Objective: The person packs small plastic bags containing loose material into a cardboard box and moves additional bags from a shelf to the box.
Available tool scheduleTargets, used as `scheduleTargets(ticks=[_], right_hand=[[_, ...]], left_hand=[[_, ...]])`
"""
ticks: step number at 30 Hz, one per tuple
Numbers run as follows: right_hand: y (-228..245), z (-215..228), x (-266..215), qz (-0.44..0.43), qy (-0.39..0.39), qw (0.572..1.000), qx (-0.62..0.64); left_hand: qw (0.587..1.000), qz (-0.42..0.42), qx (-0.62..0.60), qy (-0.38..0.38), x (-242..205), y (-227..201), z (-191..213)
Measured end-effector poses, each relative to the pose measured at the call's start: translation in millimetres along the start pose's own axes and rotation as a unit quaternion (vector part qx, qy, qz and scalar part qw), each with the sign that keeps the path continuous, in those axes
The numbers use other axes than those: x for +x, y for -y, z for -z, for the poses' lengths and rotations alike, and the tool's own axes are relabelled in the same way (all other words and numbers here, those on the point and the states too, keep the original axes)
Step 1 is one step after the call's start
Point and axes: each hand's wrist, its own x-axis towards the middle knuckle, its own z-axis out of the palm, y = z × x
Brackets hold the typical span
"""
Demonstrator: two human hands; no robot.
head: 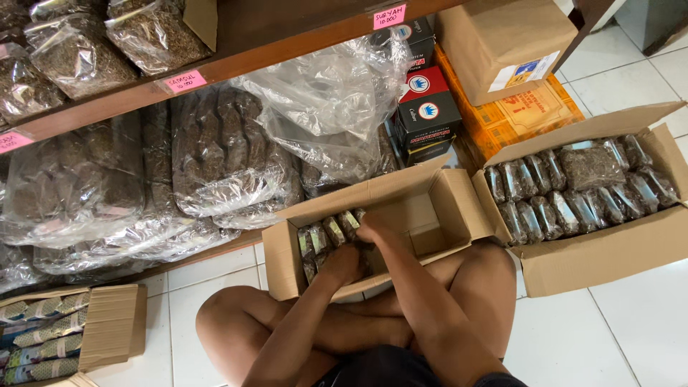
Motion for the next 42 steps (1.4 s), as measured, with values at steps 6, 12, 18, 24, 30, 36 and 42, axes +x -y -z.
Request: scheduleTargets(ticks=[6, 12, 18, 24, 30, 36, 42], right_hand=[[31, 74, -52, -0.011, 0.073, 0.996, 0.044], [24, 65, -37, 0.015, 0.064, 0.996, 0.061], [-5, 112, -70, -0.045, 0.137, 0.964, 0.223], [39, 237, -163, -0.012, 0.147, 0.960, 0.238], [8, 145, -101, 0.090, 0.050, 0.938, 0.330], [-1, 118, -65, 0.042, 0.021, 0.984, 0.172], [34, 218, -138, -0.019, 0.211, 0.948, 0.239]], left_hand=[[0.999, -0.006, -0.002, -0.032, -19, -31, 22], [0.995, -0.004, -0.038, -0.091, -33, -37, 33], [0.979, -0.042, -0.143, -0.141, -54, -42, 58], [0.975, -0.062, -0.100, -0.189, -52, -8, 37], [0.974, -0.064, -0.099, -0.192, -60, -21, 32], [0.981, -0.021, -0.108, -0.161, -50, -18, 26], [0.992, 0.039, -0.100, -0.062, -45, -30, 32]])
